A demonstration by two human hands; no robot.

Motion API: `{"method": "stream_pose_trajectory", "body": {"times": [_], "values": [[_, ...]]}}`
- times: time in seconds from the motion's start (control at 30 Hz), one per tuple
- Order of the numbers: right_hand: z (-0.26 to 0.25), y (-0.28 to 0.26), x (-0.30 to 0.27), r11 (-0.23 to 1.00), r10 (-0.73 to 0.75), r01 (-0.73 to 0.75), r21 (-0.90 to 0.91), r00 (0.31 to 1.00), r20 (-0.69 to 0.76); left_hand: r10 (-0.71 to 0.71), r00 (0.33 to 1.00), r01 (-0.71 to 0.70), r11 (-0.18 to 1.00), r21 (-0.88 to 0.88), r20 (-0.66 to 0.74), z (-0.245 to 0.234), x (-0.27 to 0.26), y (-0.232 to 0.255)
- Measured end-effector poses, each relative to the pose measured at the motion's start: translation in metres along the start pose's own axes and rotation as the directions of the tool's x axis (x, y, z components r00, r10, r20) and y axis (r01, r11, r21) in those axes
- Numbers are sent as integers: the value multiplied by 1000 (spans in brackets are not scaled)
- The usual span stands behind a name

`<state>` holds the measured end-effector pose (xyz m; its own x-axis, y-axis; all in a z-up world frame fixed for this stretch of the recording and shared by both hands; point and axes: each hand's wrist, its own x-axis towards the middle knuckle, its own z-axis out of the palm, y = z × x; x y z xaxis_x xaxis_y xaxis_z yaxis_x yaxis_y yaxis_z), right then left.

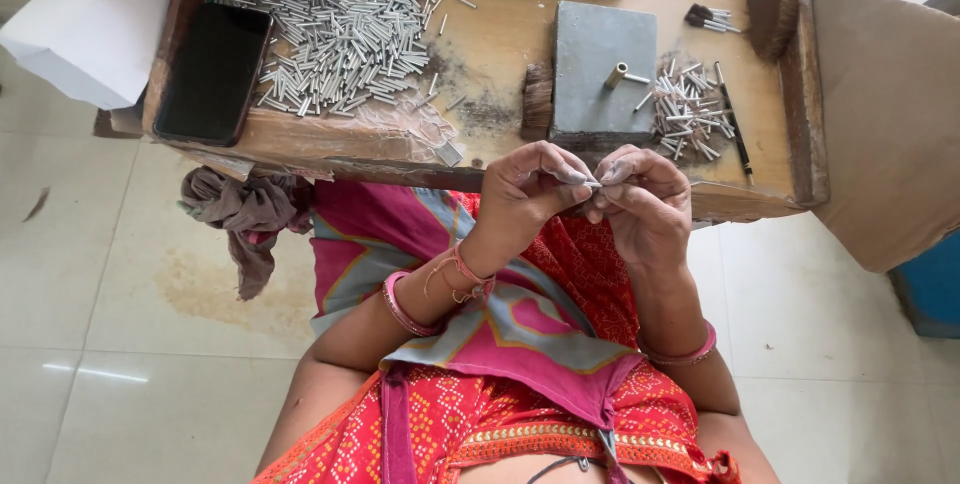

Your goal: The recorder is manually assembling small metal pins and components on a manufacturing workbench.

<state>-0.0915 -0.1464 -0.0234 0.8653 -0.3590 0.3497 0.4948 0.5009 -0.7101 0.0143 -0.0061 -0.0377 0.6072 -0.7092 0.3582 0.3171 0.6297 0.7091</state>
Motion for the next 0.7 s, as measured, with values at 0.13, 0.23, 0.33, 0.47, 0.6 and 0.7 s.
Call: {"method": "stream_pose_trajectory", "body": {"times": [0.13,0.23,0.33,0.47,0.6,0.7], "values": [[7,-3,-3,997,-22,20,-70,999,-27,3,1000,-3,1000,2,15,-2,0,-7],[19,-6,-10,841,-224,175,-512,974,-34,0,1000,0,1000,-20,-16,-1,0,-10],[26,-15,-15,587,-299,224,-778,953,49,21,998,-13,991,132,-62,-3,-2,-14],[22,-22,-20,583,-211,182,-792,975,69,-4,1000,5,999,39,-26,-3,-4,-13],[42,-35,-11,556,-196,194,-809,976,99,-12,1000,11,998,59,22,-4,0,-10],[59,-44,-7,486,-194,224,-845,970,146,-77,997,78,996,46,-25,-7,0,-10]]}}
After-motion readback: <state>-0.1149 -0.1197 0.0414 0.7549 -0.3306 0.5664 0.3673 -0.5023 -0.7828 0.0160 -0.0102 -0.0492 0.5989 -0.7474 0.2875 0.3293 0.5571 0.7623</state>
